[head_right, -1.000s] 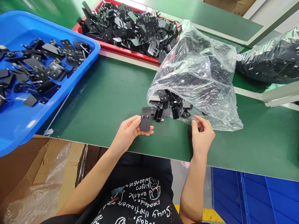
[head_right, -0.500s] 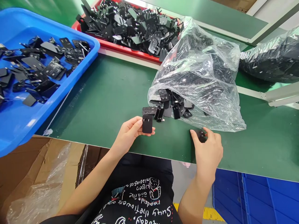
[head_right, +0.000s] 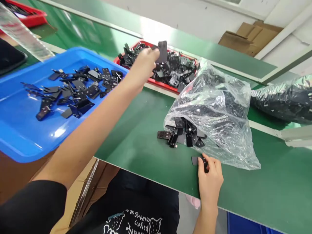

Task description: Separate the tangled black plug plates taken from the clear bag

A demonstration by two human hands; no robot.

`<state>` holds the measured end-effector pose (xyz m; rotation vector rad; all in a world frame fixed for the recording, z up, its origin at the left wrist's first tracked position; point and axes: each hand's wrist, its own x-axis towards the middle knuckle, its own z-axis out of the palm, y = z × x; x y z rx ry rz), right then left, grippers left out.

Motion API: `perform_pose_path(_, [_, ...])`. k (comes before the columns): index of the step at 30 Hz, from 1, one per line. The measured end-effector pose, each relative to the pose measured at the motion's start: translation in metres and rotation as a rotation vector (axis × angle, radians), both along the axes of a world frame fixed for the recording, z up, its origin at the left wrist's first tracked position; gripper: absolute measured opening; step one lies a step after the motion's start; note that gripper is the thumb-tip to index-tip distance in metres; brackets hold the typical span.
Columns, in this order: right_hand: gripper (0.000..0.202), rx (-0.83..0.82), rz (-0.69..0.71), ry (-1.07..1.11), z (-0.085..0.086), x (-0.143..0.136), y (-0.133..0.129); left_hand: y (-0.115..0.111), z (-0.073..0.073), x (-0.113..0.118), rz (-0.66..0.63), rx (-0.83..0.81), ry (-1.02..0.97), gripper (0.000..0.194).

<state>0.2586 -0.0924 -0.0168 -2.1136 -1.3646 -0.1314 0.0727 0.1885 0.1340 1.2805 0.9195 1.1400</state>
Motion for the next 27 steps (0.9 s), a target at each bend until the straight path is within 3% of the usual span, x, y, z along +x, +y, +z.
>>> perform_pose_path(2, [0.028, 0.037, 0.013, 0.014, -0.002, 0.000, -0.002, -0.023, -0.007, -0.006, 0.055, 0.107, 0.074, 0.036])
perform_pose_path(4, [0.023, 0.068, 0.050, 0.053, -0.001, -0.003, -0.002, -0.070, -0.033, -0.016, -0.045, 0.172, 0.162, 0.023])
perform_pose_path(7, [0.014, 0.089, 0.217, 0.168, 0.008, -0.021, -0.001, -0.142, -0.076, -0.035, -0.368, -0.013, 0.273, 0.023])
perform_pose_path(10, [0.014, 0.089, 0.479, 0.295, 0.022, -0.053, 0.008, -0.179, -0.103, -0.046, -0.695, -0.313, 0.222, 0.031])
perform_pose_path(12, [0.019, 0.073, 0.605, 0.330, 0.029, -0.072, 0.018, -0.185, -0.113, -0.046, -0.864, -0.484, 0.078, 0.035])
perform_pose_path(13, [0.021, 0.058, 0.641, 0.332, 0.031, -0.079, 0.024, -0.185, -0.116, -0.045, -0.886, -0.537, 0.000, 0.036])
perform_pose_path(16, [0.022, 0.028, 0.636, 0.306, 0.035, -0.084, 0.038, -0.183, -0.124, -0.042, -0.757, -0.577, -0.157, 0.036])
perform_pose_path(20, [0.031, -0.004, 0.507, 0.149, 0.030, -0.070, 0.048, -0.185, -0.130, -0.043, -0.631, -0.652, -0.281, 0.034])
perform_pose_path(24, [0.040, -0.137, 0.467, 0.019, 0.018, -0.055, 0.050, -0.184, -0.130, -0.045, -0.569, -0.725, -0.389, 0.034])
perform_pose_path(27, [0.035, -0.123, 0.401, 0.000, 0.010, -0.049, 0.052, -0.182, -0.129, -0.046, -0.561, -0.749, -0.444, 0.028])
